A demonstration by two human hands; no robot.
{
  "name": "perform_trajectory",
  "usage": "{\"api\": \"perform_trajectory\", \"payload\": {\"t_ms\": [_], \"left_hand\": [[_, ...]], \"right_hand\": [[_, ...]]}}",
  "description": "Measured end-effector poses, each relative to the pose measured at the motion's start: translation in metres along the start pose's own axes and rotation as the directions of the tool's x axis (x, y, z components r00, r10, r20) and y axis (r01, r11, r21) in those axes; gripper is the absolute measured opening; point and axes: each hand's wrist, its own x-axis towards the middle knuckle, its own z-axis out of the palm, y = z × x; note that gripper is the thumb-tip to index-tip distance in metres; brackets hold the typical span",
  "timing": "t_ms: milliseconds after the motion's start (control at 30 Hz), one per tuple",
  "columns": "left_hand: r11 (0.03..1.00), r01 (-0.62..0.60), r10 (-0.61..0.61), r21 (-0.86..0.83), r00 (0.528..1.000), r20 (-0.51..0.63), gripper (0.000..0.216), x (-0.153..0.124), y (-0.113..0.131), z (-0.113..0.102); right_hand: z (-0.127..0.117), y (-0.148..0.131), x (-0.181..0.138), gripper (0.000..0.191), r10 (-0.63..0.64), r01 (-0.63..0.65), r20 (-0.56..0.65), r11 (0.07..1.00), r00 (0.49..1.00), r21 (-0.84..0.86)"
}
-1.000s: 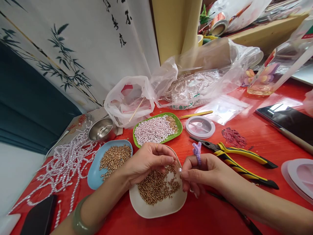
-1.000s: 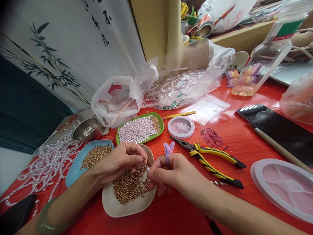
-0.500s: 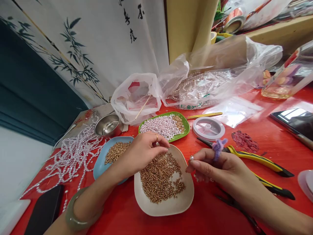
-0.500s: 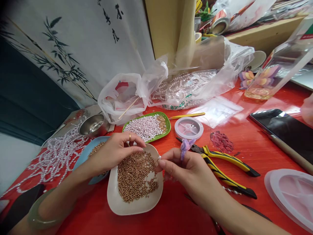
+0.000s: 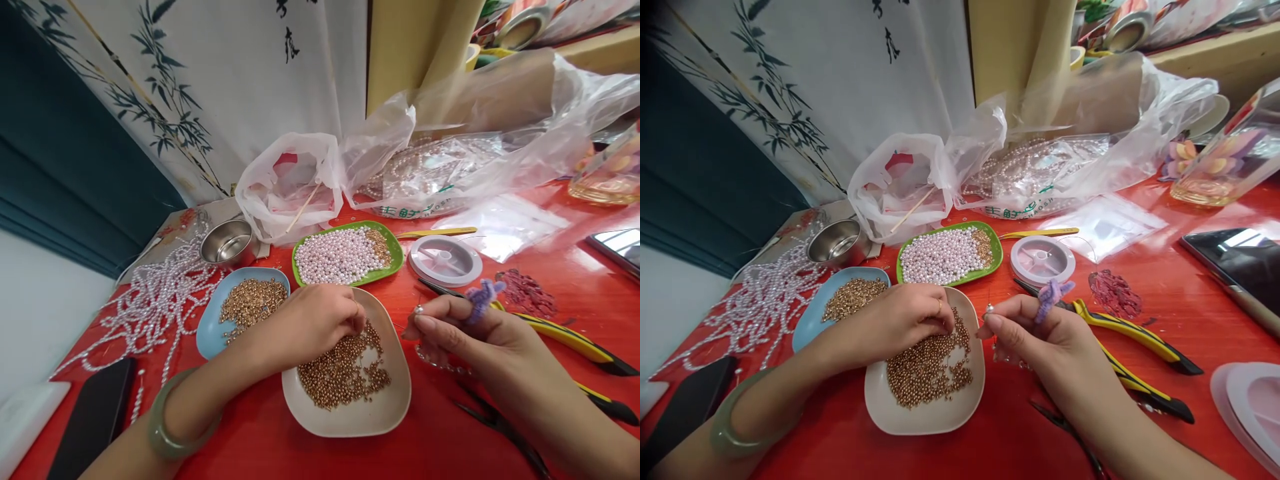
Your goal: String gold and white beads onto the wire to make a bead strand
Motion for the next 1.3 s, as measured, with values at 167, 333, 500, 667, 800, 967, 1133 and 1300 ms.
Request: {"api": "perform_trajectory", "payload": {"t_ms": [167, 333, 500, 667, 800, 967, 1133, 1300], "left_hand": [[0.998, 0.051, -0.05, 0.027, 0.998, -0.038, 0.021, -0.003, -0.001, -0.007], [0.996, 0.072, -0.072, 0.049, 0.997, -0.008, 0.022, -0.004, -0.001, -0.013], [0.995, 0.081, -0.082, 0.056, 0.997, 0.004, 0.025, -0.007, -0.003, -0.016], [0.998, 0.059, -0.06, 0.007, 0.995, 0.082, 0.023, -0.016, -0.002, -0.024], [0.994, 0.053, -0.059, 0.093, 0.996, 0.06, 0.026, -0.017, 0.0, -0.026], [0.98, 0.055, -0.079, 0.19, 0.99, 0.119, 0.03, -0.01, 0.003, -0.022], [0.979, 0.057, -0.088, 0.198, 0.985, 0.151, 0.031, -0.008, 0.005, -0.021], [0.975, 0.107, -0.132, 0.195, 0.984, 0.118, 0.031, -0.009, 0.003, -0.022]], "right_hand": [[0.003, -0.004, -0.002, 0.024, 0.006, -0.006, -0.033, 1.0, 0.999, -0.007], [0.003, -0.002, -0.001, 0.021, 0.007, -0.007, -0.037, 1.0, 0.999, -0.015], [0.003, -0.001, 0.0, 0.017, 0.003, -0.003, -0.039, 1.0, 0.999, 0.015], [0.005, -0.003, -0.001, 0.017, 0.03, -0.028, -0.042, 0.998, 0.999, 0.051], [0.005, -0.003, -0.001, 0.017, 0.045, -0.043, -0.04, 0.997, 0.998, 0.062], [0.006, -0.004, -0.003, 0.018, 0.055, -0.051, -0.062, 0.997, 0.997, 0.056], [0.009, -0.007, -0.004, 0.019, 0.059, -0.051, -0.09, 0.995, 0.994, 0.086], [0.008, -0.008, -0.003, 0.017, 0.042, -0.039, -0.043, 0.997, 0.998, 0.069]]}}
